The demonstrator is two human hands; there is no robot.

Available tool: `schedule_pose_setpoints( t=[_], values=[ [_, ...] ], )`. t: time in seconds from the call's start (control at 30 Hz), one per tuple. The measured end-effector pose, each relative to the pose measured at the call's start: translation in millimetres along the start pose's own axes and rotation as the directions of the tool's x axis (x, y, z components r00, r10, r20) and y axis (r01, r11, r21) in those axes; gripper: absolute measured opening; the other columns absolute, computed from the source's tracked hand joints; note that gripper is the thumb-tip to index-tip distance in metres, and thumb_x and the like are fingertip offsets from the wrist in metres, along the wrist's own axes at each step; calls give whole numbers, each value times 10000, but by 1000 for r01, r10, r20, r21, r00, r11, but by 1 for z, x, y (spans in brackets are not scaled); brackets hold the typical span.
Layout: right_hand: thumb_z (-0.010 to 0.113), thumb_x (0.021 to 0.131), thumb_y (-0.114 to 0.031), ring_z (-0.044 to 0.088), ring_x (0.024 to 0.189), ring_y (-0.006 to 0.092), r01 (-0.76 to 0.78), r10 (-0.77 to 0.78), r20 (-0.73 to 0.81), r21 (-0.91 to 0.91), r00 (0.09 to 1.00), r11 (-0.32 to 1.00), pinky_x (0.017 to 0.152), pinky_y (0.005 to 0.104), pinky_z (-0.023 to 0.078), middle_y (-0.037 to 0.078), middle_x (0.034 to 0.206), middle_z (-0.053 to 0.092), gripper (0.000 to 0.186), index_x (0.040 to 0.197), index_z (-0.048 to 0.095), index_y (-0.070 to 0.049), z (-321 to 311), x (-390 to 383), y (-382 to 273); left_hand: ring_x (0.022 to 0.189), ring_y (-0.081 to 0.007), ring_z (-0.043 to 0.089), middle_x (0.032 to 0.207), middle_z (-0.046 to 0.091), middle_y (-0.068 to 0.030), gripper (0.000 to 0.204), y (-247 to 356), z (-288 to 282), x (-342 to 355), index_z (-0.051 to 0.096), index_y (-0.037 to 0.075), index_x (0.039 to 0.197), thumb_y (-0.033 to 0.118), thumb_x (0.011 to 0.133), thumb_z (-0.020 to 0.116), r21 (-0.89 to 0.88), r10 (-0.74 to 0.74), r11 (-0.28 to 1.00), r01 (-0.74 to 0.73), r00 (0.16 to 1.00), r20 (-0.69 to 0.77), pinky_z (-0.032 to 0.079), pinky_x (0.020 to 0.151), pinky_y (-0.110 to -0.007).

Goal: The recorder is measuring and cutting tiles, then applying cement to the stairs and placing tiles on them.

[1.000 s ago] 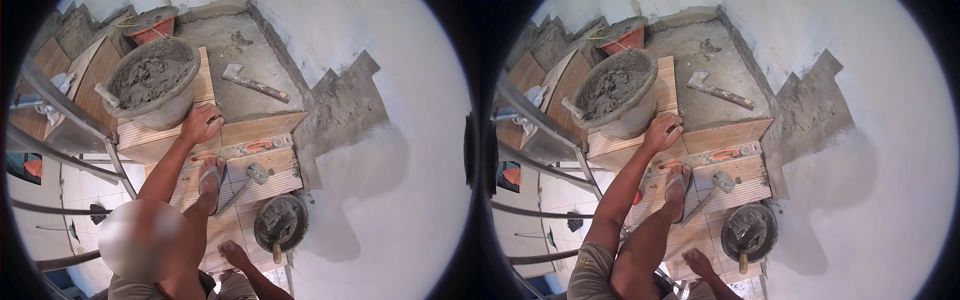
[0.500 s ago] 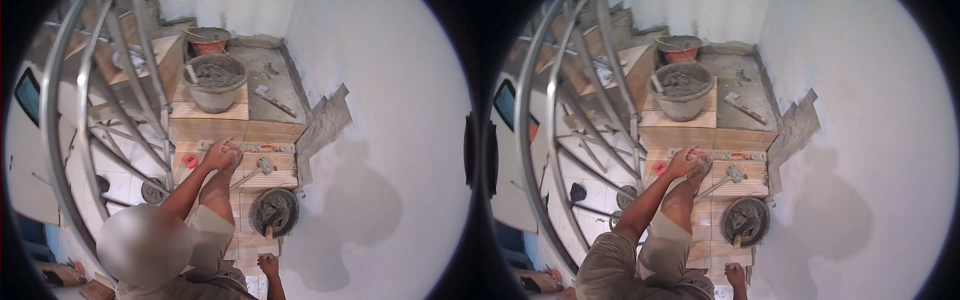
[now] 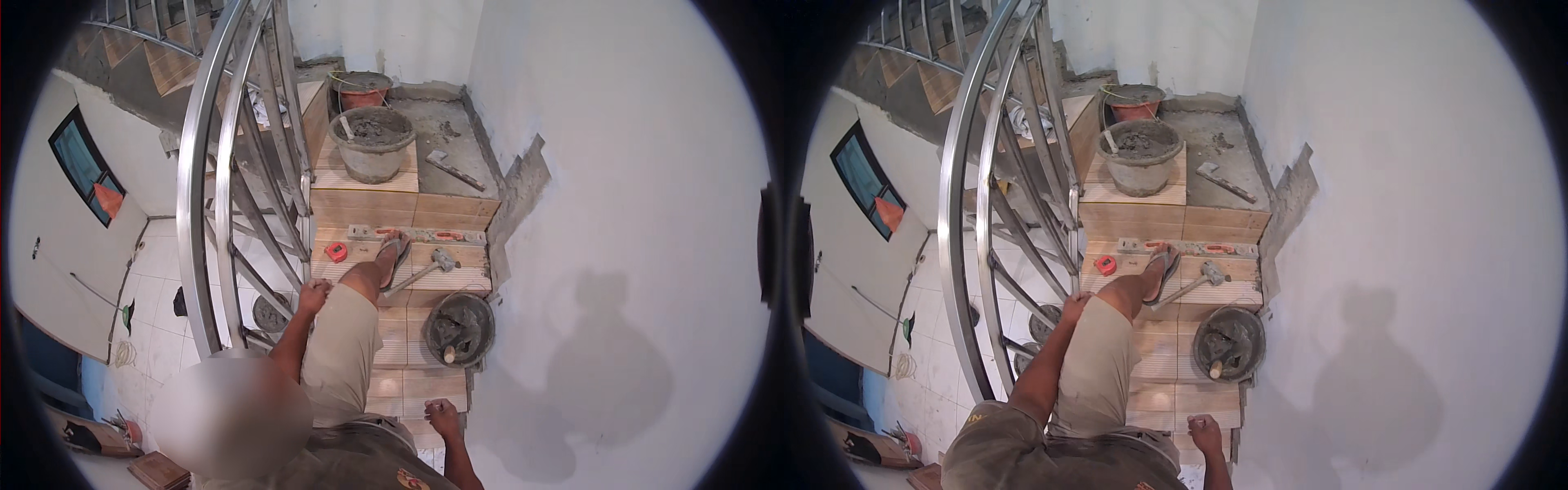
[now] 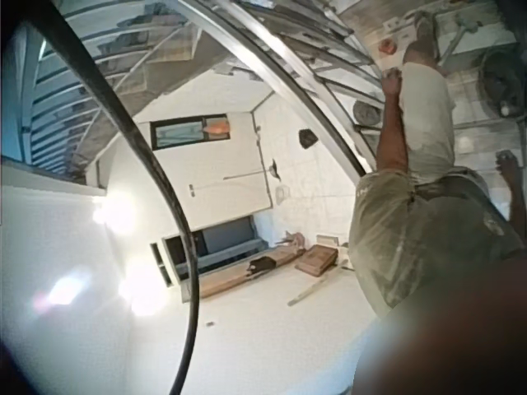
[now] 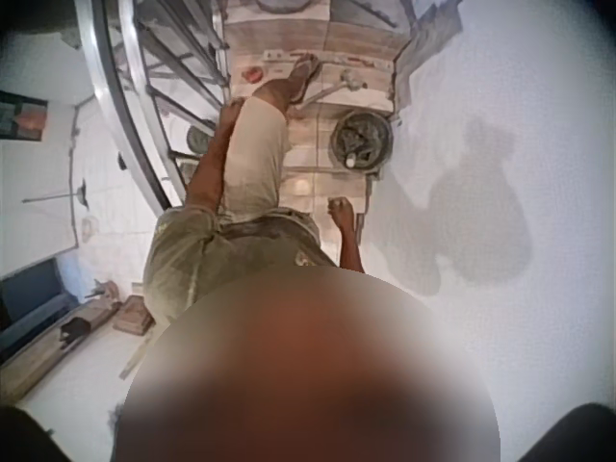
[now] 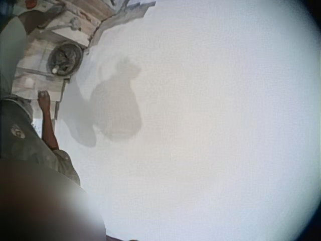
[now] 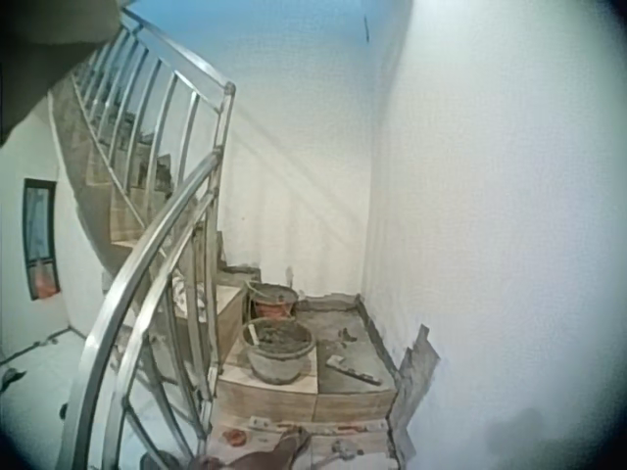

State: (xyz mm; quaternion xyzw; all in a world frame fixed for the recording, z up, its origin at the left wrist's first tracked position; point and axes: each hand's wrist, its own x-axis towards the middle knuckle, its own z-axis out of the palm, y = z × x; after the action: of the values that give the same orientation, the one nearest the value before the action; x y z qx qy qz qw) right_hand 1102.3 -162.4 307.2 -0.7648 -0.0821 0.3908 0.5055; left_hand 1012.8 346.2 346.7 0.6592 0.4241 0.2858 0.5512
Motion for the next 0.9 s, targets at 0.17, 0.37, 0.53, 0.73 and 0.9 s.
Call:
schedule_pose_setpoints(
  t=[0.17, 0.37, 0.53, 0.73, 0.9],
  values=[
    [694, 948, -260, 695, 689, 177, 116, -126, -76, -130, 989, 985, 590, 312, 552, 103, 826, 704, 286, 1002, 638, 15, -33, -2, 7, 690, -114, 606, 840, 673, -15, 245, 50, -4, -26, 698, 37, 1010, 262, 912, 688, -95, -38, 995, 34, 998, -46, 498, 622, -282],
    [683, 946, -236, 685, 675, 154, 151, -139, -192, 47, 971, 988, 590, 294, 533, 88, 795, 695, 264, 1013, 627, 14, -46, -27, -6, 674, -81, 599, 838, 655, 9, 227, 78, -30, -61, 667, 61, 1008, 275, 932, 685, -292, -64, 956, 45, 996, -55, 482, 601, -237],
    [704, 920, -261, 708, 673, 189, 90, -86, -284, -1, 955, 996, 635, 322, 570, 123, 811, 710, 322, 1025, 647, 38, -49, -56, 31, 687, -93, 617, 852, 654, 9, 174, 100, -20, -67, 657, 80, 1004, 232, 924, 679, -332, -123, 937, 111, 992, -16, 472, 575, -234],
    [705, 927, -350, 705, 658, 190, -73, 72, -301, 7, 951, 997, 626, 329, 571, 132, 789, 714, 399, 1023, 639, 32, -39, -94, 57, 829, -110, 641, 1007, 678, 0, 272, 115, -28, -26, 614, 119, 1064, 375, 981, 651, -317, -11, 948, 20, 999, 31, 507, 706, -255],
    [704, 935, -293, 688, 653, 165, -145, 158, -282, 64, 946, 987, 585, 306, 543, 100, 775, 697, 320, 985, 643, 17, -42, -93, 48, 922, -116, 638, 1081, 676, -3, 326, 144, 9, -39, 621, 99, 1149, 381, 988, 641, -322, -45, 945, 56, 998, 40, 505, 792, -258]
  ],
)
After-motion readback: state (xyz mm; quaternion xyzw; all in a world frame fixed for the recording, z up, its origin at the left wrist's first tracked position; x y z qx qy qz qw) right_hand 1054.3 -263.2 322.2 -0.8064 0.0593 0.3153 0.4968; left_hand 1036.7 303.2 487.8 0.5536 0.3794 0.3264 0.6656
